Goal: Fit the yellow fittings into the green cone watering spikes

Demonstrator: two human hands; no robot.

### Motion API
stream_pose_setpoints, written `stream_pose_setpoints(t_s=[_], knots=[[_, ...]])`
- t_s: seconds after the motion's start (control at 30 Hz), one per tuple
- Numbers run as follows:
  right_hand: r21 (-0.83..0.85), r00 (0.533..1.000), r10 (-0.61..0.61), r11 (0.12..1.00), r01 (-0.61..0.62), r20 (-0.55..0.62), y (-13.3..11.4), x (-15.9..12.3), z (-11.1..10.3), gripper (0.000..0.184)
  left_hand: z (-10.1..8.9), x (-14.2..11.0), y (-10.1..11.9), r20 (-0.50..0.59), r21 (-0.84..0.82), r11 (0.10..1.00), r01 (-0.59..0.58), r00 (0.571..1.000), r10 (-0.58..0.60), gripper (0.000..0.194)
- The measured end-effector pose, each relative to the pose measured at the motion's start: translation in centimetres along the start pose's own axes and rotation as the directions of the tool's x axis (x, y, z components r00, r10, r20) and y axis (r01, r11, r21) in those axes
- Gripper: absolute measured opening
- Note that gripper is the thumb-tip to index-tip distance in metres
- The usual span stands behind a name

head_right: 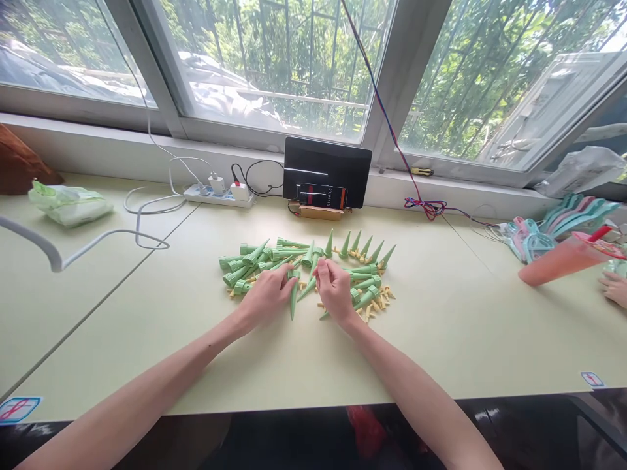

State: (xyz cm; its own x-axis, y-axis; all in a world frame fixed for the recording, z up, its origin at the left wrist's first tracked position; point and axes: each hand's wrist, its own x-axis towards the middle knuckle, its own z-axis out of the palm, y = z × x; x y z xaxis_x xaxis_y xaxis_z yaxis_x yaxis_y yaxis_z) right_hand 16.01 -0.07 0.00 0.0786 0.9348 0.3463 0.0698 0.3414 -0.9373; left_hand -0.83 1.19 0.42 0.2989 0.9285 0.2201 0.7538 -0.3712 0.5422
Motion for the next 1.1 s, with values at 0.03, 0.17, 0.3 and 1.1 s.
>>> stream_pose_setpoints(t_s=[0.03, 0.17, 0.3, 1.1], knots=[[-0.005, 1.000, -0.001, 1.000, 0.001, 0.001, 0.0, 0.0, 0.0, 0.042, 0.0, 0.0, 0.0, 0.003, 0.012, 1.000, -0.003, 1.000, 0.003, 0.024], [-0.026, 1.000, 0.001, 1.000, -0.001, 0.005, 0.0, 0.0, 0.0, 0.043, -0.1, 0.0, 0.3, -0.026, 0.035, 0.999, -0.033, 0.999, 0.034, 0.025], [-0.061, 1.000, -0.006, 0.998, 0.007, 0.014, 0.0, 0.0, 0.0, 0.043, -0.2, -0.1, 0.7, -0.057, -0.017, 0.986, -0.168, 0.984, 0.167, 0.022], [-0.370, 0.961, -0.175, 0.896, 0.247, 0.216, -1.0, 0.6, -0.3, 0.020, 1.5, -3.2, 3.4, 0.281, 0.063, 0.712, -0.699, 0.697, 0.659, 0.029]])
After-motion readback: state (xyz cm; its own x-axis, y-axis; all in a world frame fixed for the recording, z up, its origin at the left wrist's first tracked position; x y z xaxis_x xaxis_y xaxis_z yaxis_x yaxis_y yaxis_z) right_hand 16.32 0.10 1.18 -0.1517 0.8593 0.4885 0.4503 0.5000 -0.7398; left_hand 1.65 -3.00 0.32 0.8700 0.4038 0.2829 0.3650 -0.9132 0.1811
